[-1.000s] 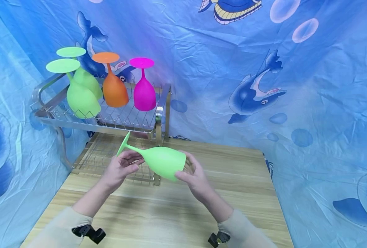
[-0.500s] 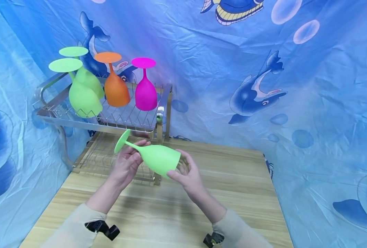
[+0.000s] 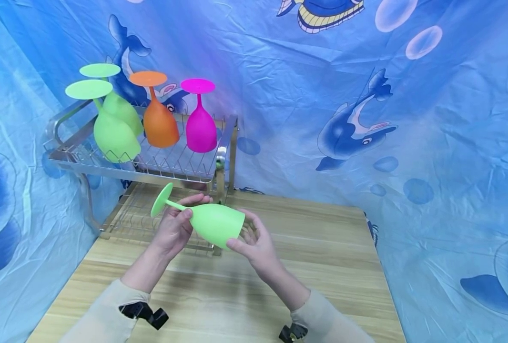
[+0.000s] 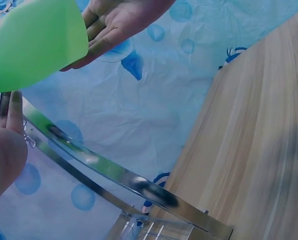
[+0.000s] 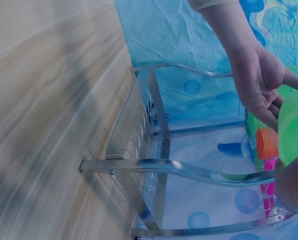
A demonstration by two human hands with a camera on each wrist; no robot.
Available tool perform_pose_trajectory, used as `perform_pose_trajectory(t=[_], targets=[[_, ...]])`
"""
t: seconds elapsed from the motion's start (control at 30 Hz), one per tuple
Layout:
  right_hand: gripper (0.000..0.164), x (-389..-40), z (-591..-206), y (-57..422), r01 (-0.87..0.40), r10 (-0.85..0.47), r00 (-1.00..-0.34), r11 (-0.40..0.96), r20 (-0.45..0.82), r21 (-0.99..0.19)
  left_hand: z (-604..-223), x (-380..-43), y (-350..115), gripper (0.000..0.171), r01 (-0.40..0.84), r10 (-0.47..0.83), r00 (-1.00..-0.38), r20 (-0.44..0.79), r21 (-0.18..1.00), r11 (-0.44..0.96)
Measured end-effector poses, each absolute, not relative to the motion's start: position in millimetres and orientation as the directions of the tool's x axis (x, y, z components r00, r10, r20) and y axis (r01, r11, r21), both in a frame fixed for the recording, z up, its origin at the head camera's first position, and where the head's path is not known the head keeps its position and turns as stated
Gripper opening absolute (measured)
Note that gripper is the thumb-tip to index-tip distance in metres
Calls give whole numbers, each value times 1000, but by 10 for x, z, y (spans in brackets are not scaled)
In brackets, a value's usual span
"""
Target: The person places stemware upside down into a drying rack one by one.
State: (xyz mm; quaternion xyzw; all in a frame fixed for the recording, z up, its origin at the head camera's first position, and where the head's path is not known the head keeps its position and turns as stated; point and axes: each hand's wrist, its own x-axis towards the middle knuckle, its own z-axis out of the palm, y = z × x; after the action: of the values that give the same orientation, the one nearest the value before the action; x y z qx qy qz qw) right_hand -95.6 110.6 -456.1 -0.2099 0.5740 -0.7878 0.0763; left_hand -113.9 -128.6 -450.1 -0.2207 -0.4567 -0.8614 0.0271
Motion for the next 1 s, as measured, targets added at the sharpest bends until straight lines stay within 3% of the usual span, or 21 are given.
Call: perform_pose_trajectory(t=[0.57,1.0], targets=[[90,-928,-4542,1001,-117,-368,-895,-349,251,-930,-4383,-1153,-1292,23,251,215,-883,417,808,-533],[88,-912,-4533,947,-60,-428,-875,-370,228,-927,-4342,-1148,-1292,16,315,136,-896,423,821,-475]])
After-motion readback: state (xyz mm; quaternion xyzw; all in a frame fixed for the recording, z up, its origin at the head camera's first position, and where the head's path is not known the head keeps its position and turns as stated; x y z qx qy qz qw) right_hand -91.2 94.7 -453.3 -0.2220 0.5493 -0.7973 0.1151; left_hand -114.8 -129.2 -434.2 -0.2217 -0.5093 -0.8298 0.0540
